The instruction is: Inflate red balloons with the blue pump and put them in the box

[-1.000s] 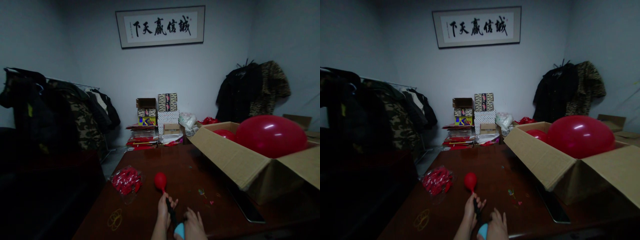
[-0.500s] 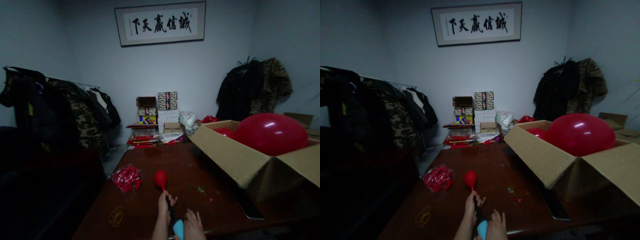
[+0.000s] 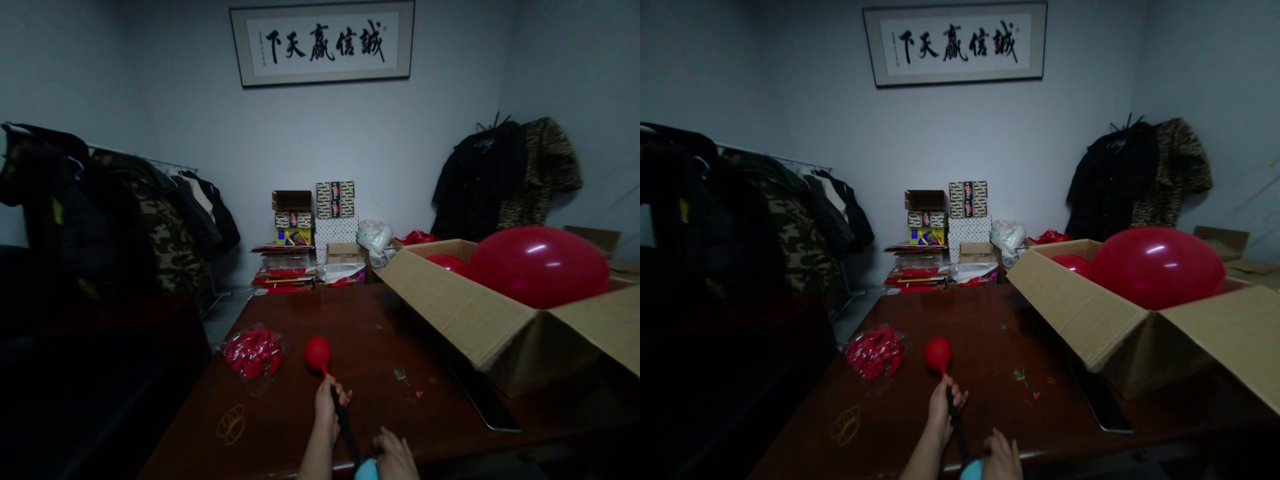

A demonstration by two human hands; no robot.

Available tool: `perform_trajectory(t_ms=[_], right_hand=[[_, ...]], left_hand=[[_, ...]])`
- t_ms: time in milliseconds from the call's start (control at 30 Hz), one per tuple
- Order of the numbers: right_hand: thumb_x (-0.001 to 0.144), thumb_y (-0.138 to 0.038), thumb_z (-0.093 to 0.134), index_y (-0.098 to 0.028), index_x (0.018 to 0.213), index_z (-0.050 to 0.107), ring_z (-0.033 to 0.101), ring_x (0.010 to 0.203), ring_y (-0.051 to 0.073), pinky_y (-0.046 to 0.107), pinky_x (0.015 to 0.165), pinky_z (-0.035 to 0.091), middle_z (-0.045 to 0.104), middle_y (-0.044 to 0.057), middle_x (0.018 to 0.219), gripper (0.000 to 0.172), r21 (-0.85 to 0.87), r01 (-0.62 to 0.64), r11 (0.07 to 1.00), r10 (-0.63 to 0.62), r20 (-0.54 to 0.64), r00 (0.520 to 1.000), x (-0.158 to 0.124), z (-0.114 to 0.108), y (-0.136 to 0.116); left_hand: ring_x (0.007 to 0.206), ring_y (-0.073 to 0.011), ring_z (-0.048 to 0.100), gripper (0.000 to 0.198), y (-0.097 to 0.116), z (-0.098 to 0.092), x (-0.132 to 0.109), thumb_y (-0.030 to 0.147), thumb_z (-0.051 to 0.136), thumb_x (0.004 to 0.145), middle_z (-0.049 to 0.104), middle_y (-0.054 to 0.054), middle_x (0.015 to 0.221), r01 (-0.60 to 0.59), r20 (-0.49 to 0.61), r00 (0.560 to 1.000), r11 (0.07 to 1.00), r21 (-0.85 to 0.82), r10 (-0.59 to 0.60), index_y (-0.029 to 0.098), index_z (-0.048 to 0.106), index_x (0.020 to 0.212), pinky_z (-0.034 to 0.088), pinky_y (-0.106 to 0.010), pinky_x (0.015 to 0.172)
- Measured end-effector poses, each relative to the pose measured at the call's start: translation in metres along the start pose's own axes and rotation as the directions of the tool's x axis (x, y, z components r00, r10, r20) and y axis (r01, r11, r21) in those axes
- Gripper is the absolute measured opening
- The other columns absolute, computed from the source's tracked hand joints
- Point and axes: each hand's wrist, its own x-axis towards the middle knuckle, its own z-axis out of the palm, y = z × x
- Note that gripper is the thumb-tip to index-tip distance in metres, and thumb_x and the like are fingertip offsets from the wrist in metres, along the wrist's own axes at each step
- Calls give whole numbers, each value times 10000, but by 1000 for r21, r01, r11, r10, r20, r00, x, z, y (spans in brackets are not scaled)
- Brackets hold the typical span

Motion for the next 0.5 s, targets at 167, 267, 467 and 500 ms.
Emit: perform_trajectory(t_ms=[167,267,467,500], right_hand=[[689,-430,477,-141,1082,616,311,1281,307,492,1073,138,514,131,1258,507,17,47,999,-45,-110,993,28,-26,-39],[711,-438,464,-179,1088,616,315,1278,295,482,1075,133,529,111,1237,481,18,40,999,-37,-156,987,37,-28,-45],[705,-429,508,-152,958,672,318,1278,329,513,1071,148,554,125,1216,409,-65,51,997,-53,-40,998,15,-6,-18],[734,-394,485,-169,930,679,336,1271,317,506,1069,172,570,110,1202,357,-64,50,997,-53,-36,998,9,-2,-11]], left_hand=[[324,-56,358,353,1,0,-1,463,633,698,444,90,424,-22,52,998,999,24,21,204,400,640,471,-327,624],[328,-64,373,365,1,1,0,473,647,674,452,87,416,-35,52,998,999,32,33,206,401,635,471,-331,626],[314,-57,352,382,-3,1,-1,498,645,664,440,93,400,-88,60,995,994,67,84,206,401,630,466,-331,625],[313,-55,348,380,-3,0,-1,495,644,668,441,93,402,-92,60,994,993,67,88,205,401,631,464,-327,624]])
